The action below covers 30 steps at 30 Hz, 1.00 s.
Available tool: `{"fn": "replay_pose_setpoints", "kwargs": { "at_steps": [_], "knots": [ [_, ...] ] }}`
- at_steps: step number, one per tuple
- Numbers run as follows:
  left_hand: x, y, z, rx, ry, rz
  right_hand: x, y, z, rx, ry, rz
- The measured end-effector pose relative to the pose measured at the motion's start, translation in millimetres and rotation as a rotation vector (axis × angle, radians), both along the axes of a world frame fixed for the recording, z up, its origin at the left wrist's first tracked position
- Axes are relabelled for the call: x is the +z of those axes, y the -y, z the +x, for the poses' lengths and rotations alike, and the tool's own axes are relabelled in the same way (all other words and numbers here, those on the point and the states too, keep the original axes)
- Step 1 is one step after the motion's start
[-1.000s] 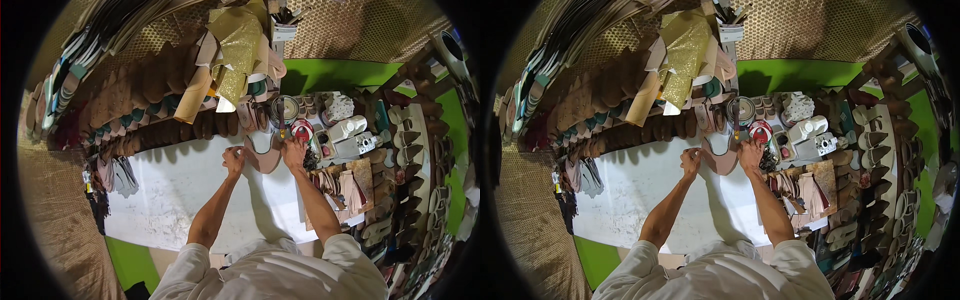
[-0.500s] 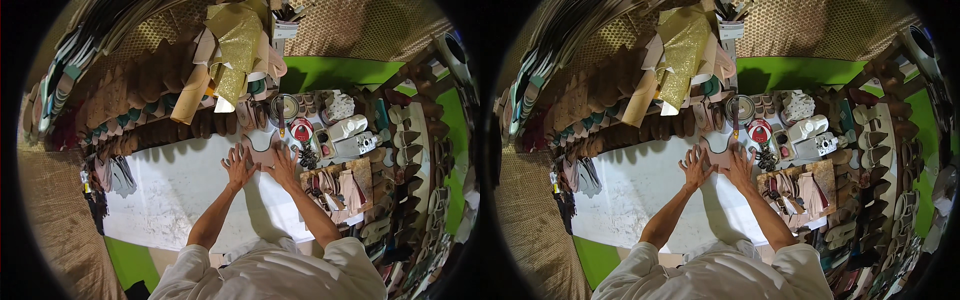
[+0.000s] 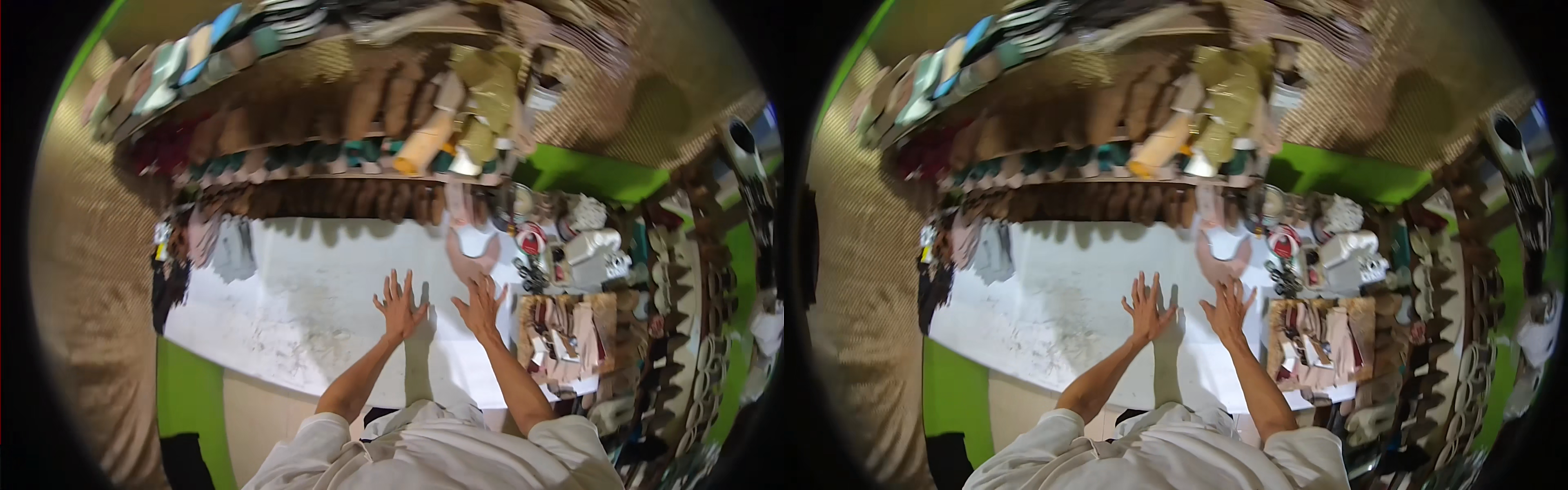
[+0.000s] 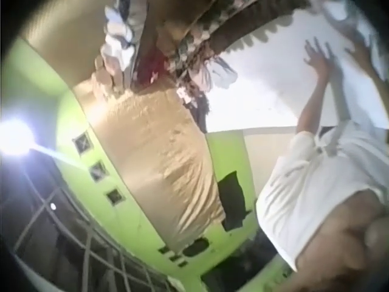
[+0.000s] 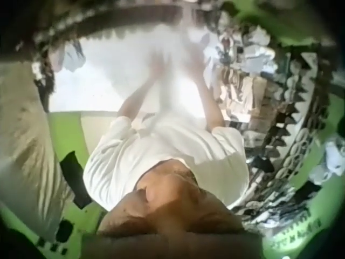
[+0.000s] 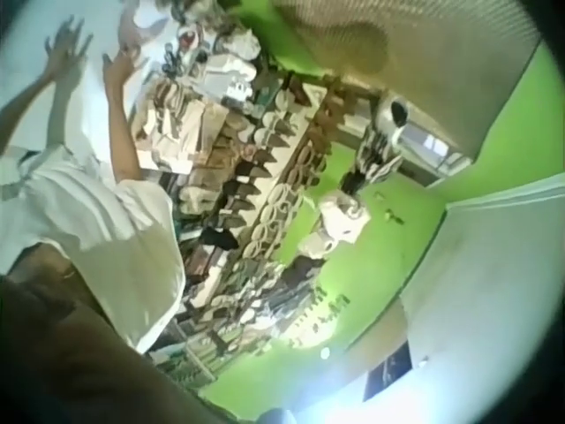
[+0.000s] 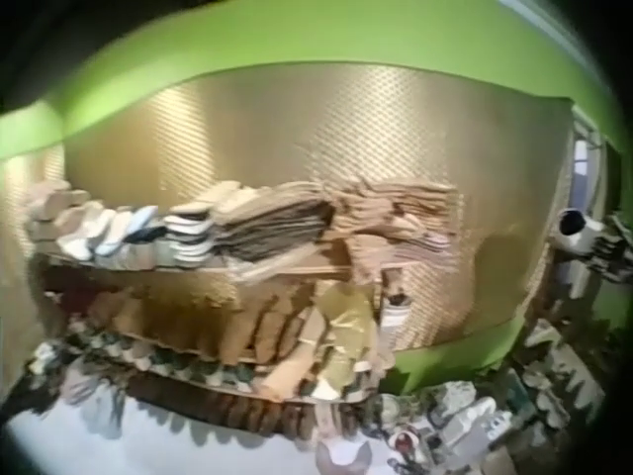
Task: Preparing and arranging leather shoe upper components on a workbench in a factory setting.
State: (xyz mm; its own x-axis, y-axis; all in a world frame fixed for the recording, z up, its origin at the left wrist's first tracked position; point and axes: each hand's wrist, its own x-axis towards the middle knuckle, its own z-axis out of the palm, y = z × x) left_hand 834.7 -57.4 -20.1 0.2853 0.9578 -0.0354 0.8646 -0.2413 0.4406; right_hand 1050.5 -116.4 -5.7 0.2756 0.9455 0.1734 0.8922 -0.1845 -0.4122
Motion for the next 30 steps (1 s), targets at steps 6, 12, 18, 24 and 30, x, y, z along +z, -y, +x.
{"fn": "replay_pose_setpoints", "kwargs": {
  "at_steps": [6,12,18,24,30],
  "knots": [
    [12.0,67.2,-125.2,0.246,0.081,0.009,5.5,29.1,-97.1,0.117,-0.066,-0.034],
    [26.4,131.5,-291.8,0.497,0.105,0.023,20.0,25.0,-253.9,0.364,-0.08,-0.049],
    [41.3,197.6,-460.9,0.755,0.113,0.078,17.7,30.6,-427.1,0.591,-0.1,0.038],
    [48.9,240.1,-589.4,1.001,0.099,0.074,14.9,27.5,-547.6,0.752,-0.081,0.007],
    [53.6,209.2,-653.1,1.024,0.129,0.103,27.9,-29.0,-624.9,0.781,-0.073,0.057]
  ]
}}
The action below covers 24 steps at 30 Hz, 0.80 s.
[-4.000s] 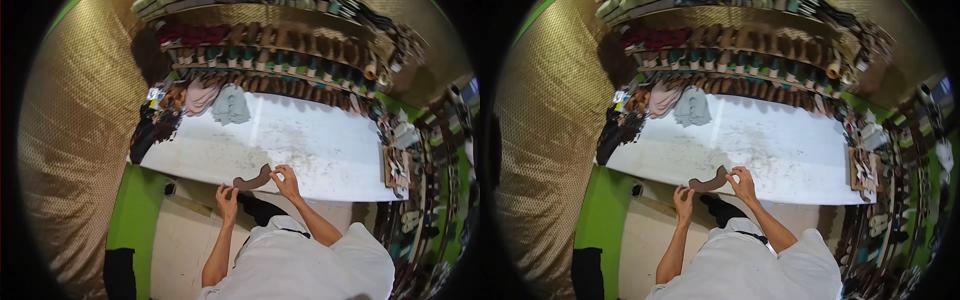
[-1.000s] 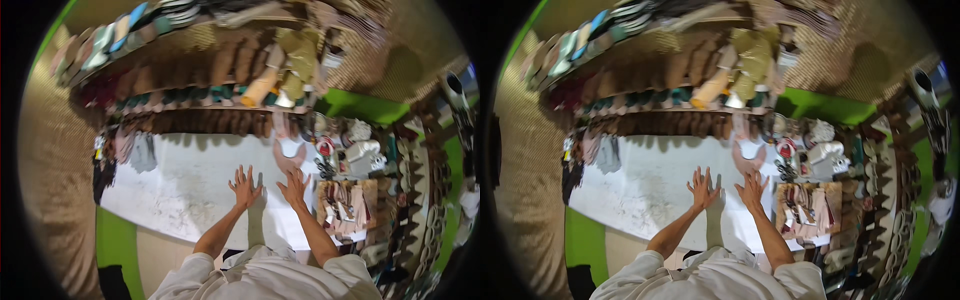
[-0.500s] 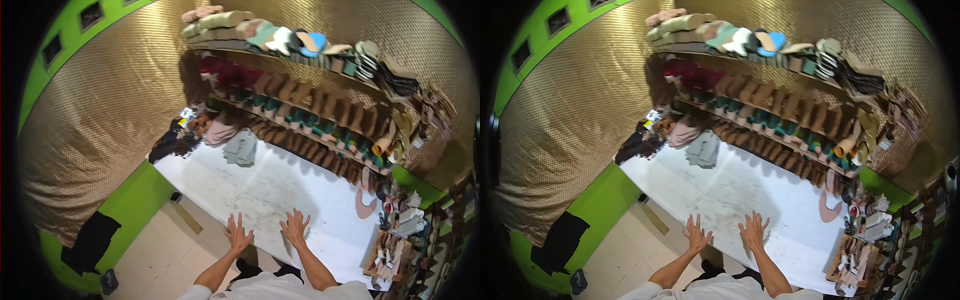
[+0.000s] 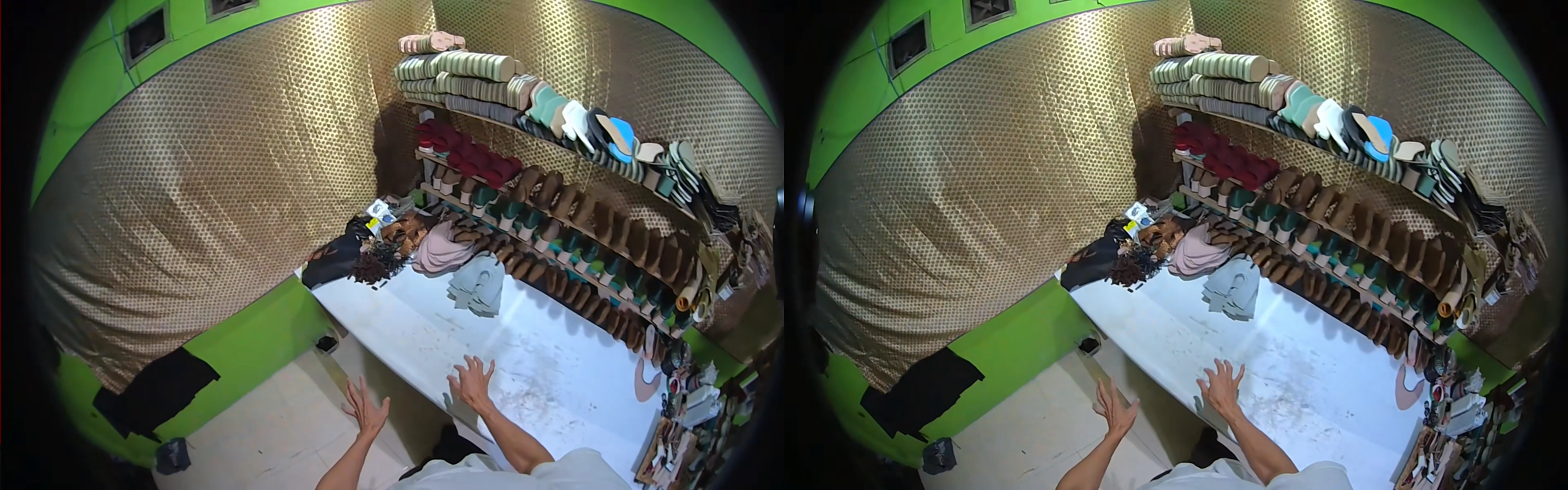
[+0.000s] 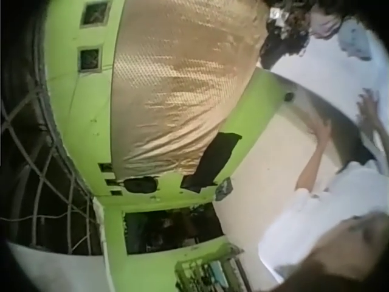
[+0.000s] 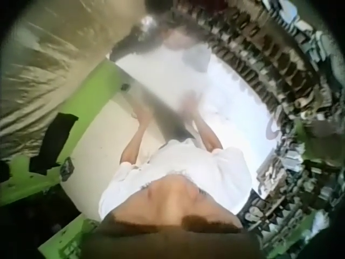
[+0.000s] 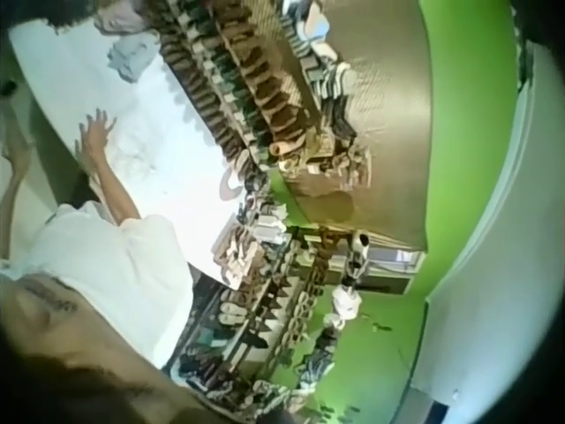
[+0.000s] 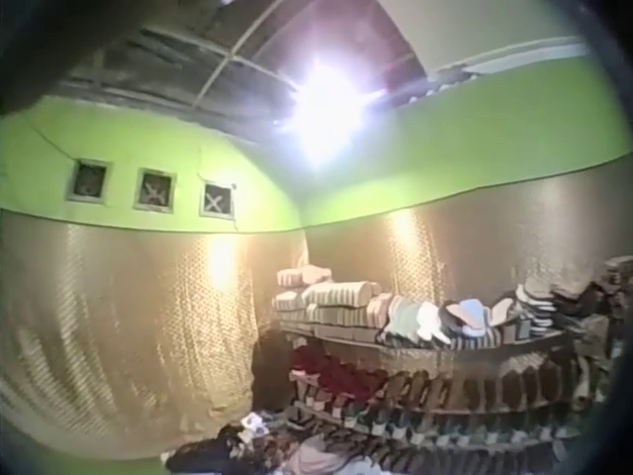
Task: Preparing and arranging leather shoe upper components on a workbench in a factory setting.
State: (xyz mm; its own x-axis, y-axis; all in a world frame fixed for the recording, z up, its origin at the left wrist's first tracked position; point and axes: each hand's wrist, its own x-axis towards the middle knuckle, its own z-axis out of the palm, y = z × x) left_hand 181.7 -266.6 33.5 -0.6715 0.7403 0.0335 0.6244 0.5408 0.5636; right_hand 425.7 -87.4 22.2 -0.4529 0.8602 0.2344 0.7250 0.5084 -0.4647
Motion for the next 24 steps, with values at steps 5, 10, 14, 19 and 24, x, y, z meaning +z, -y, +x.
{"fn": "replay_pose_setpoints", "kwargs": {
  "at_steps": [5,10,14,19,24],
  "knots": [
    [13.2,-75.1,-30.1,-0.109,-0.028,0.04,11.3,-102.7,-47.0,-0.066,-0.05,0.093],
    [16.6,-147.8,-78.5,-0.228,-0.075,0.032,23.2,-222.0,-100.4,-0.128,-0.12,0.097],
    [27.4,-184.8,-108.6,-0.242,-0.034,-0.056,27.9,-303.0,-136.9,-0.163,-0.152,0.128],
    [26.5,-225.9,-134.0,-0.225,-0.041,-0.139,13.6,-388.0,-169.3,-0.171,-0.146,0.246],
    [24.4,-274.9,-152.7,-0.311,-0.085,-0.144,5.6,-429.4,-202.1,-0.124,-0.088,0.225]
  ]
}}
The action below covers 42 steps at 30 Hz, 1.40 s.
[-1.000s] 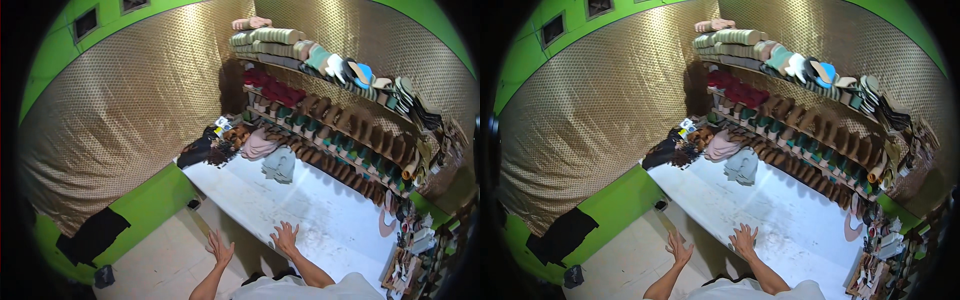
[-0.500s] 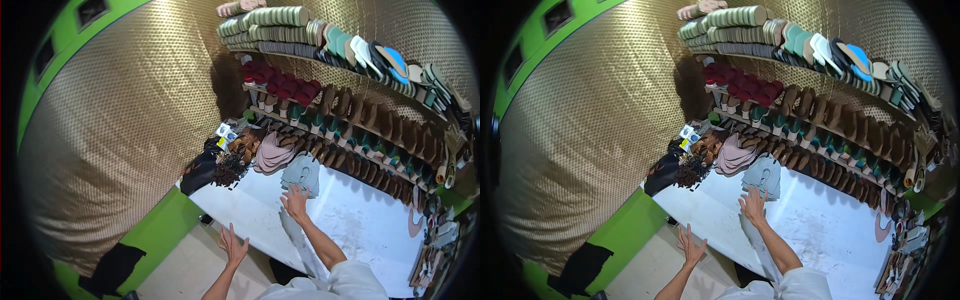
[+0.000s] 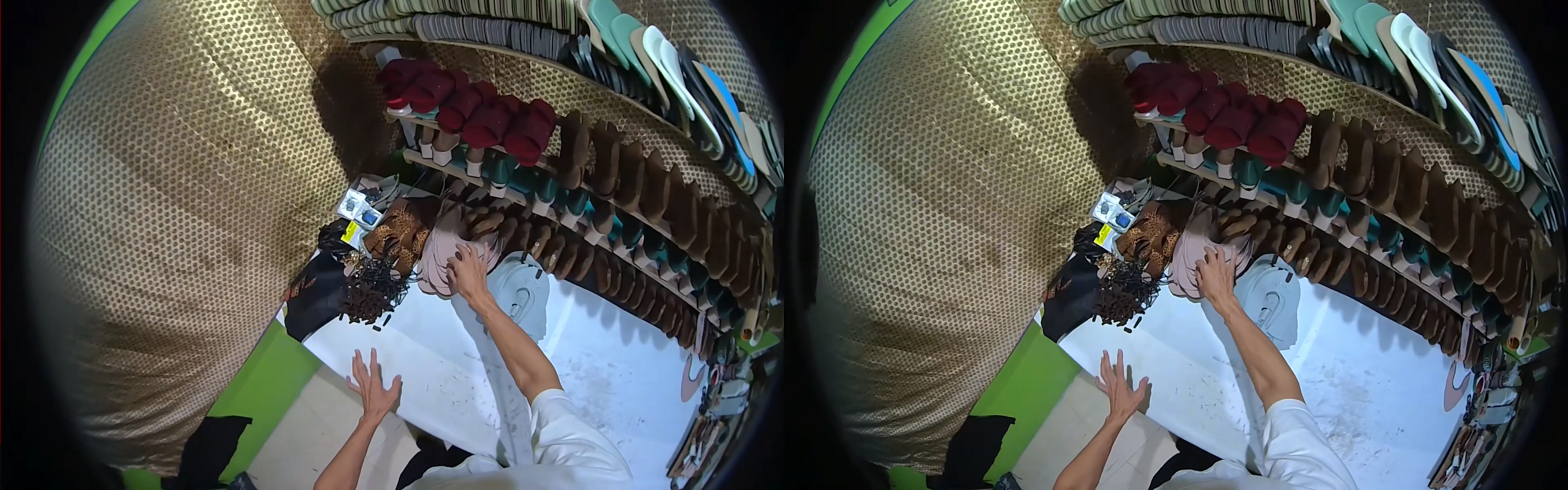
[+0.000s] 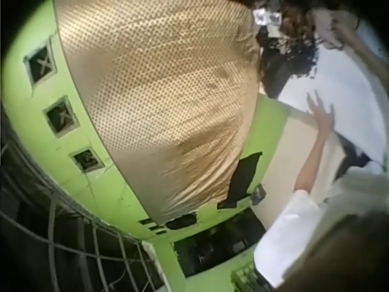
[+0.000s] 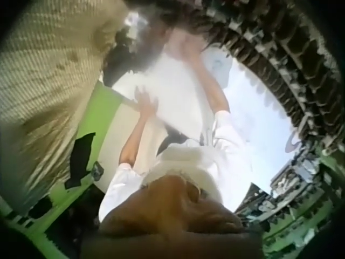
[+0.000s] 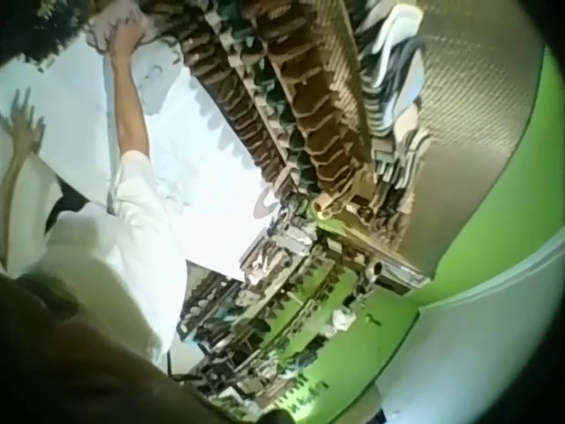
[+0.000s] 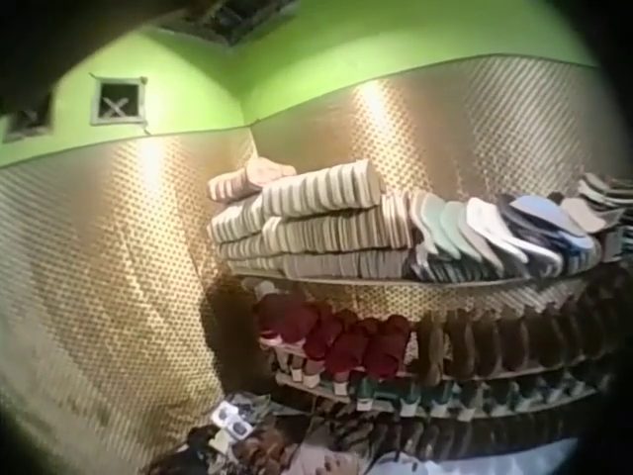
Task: Preparing and arranging leather shoe upper components on a workbench in a factory setting.
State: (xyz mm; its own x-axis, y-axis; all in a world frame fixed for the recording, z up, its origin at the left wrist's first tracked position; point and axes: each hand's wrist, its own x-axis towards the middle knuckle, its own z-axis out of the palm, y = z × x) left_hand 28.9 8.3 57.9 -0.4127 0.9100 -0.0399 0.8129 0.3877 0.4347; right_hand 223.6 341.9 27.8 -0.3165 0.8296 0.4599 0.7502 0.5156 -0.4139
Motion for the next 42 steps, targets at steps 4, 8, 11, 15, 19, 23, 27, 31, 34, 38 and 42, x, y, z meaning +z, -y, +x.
{"fn": "replay_pose_setpoints", "kwargs": {
  "at_steps": [4,8,11,15,19,23,27,31,34,38,42],
  "knots": [
    [9.4,-52.0,-10.6,-0.05,-0.062,-0.011,4.1,-14.6,-15.4,0.073,0.152,-0.072],
    [17.5,-110.1,-4.9,-0.169,-0.058,0.018,-15.8,-34.9,-2.3,0.072,0.168,-0.11],
    [18.8,-135.1,-6.9,-0.239,-0.042,0.054,-9.7,-38.0,-5.4,0.051,0.075,-0.216],
    [13.9,-173.2,-10.4,-0.372,-0.001,0.012,23.2,-40.4,-7.2,-0.012,-0.083,-0.334],
    [1.6,-224.7,-6.1,-0.491,0.039,0.038,39.9,-49.6,-3.5,-0.063,-0.183,-0.353],
    [-20.7,-273.4,-0.7,-0.625,0.076,0.033,59.0,-59.8,-0.7,-0.11,-0.162,-0.251],
    [-32.0,-303.1,1.2,-0.699,0.061,-0.101,85.4,-71.2,2.6,-0.19,-0.171,-0.177],
    [-38.4,-312.7,-3.1,-0.777,0.007,-0.137,138.4,-74.2,5.5,-0.348,-0.188,-0.007],
    [-25.2,-310.7,-11.2,-0.776,0.073,-0.121,169.1,-62.4,7.2,-0.27,-0.231,0.136],
    [-5.3,-285.7,-32.8,-0.687,0.19,0.04,179.2,0.0,6.2,-0.13,-0.093,0.161],
    [4.7,-236.7,-57.1,-0.646,0.217,0.123,117.5,102.9,1.3,-0.078,0.012,0.013]
  ]
}}
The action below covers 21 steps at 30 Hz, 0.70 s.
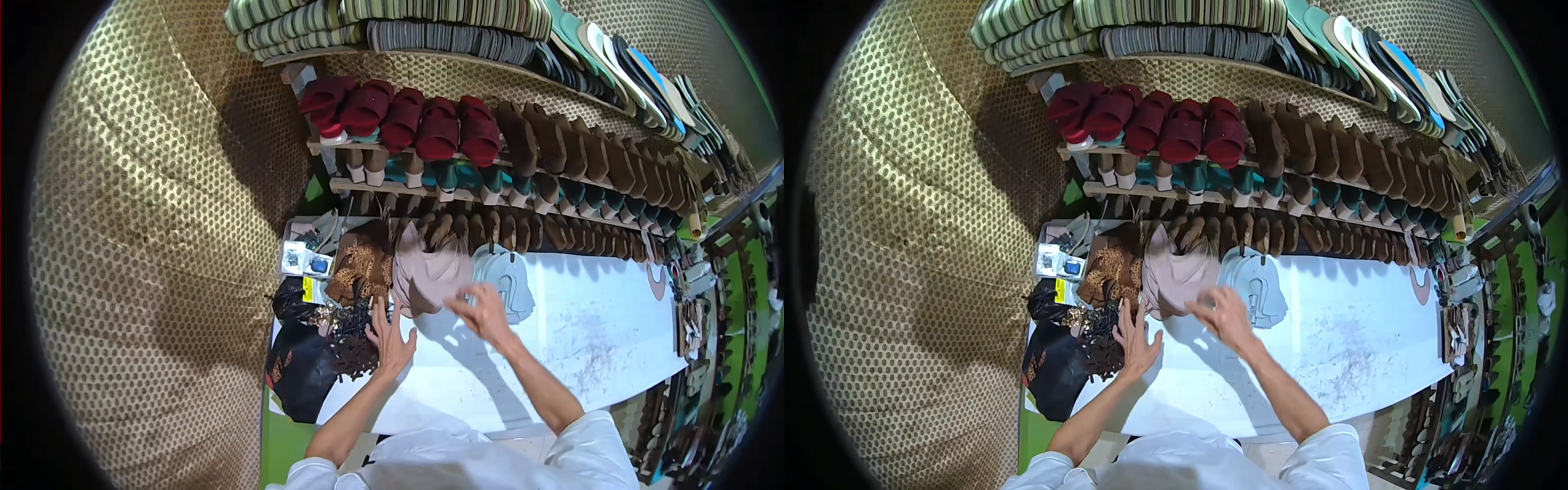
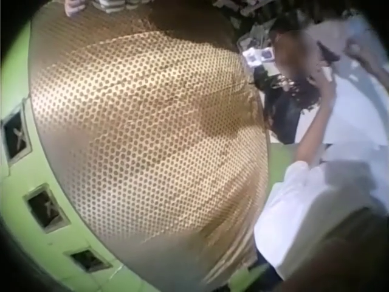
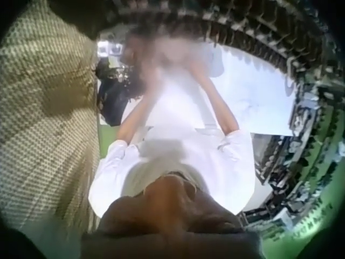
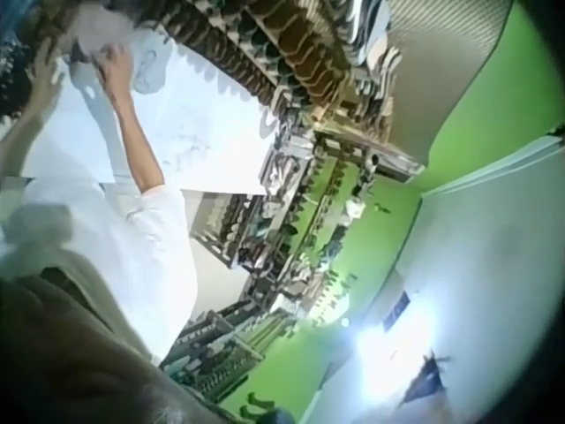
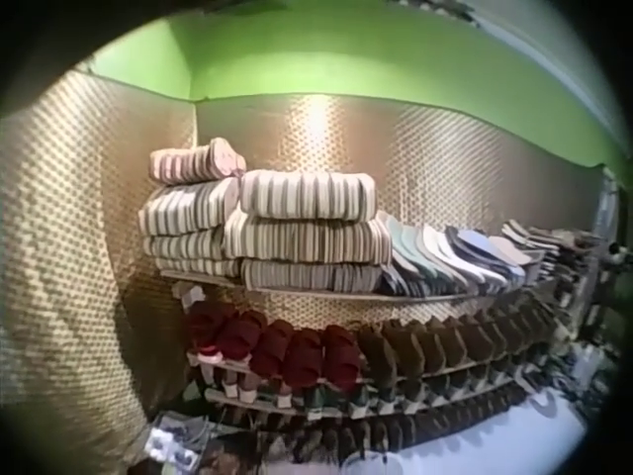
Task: Preparing and arranging leather shoe upper components on a workbench in a factory setting.
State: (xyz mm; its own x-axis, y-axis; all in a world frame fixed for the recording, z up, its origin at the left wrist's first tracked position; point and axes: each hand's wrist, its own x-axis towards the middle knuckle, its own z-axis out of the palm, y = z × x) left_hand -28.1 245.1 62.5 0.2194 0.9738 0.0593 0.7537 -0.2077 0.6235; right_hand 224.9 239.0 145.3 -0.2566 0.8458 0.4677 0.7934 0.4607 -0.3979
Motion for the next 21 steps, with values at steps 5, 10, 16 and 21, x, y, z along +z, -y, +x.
{"fn": "replay_pose_setpoints", "kwargs": {
  "at_steps": [5,10,16,21],
  "knots": [
    [-12.4,82.6,-19.7,-0.271,-0.071,-0.035,-84.7,131.9,-17.6,-0.022,0.079,-0.257],
    [-28.9,152.4,-17.6,-0.456,-0.12,-0.057,-112.4,216.3,-33.6,-0.052,-0.006,-0.311],
    [-49.4,200.0,-9.1,-0.444,-0.162,0.053,-120.2,268.5,-42.4,-0.111,-0.014,-0.321],
    [-51.2,237.2,-5.6,-0.42,-0.198,0.044,-123.9,295.7,-37.6,-0.066,-0.043,-0.368]
  ]
}}
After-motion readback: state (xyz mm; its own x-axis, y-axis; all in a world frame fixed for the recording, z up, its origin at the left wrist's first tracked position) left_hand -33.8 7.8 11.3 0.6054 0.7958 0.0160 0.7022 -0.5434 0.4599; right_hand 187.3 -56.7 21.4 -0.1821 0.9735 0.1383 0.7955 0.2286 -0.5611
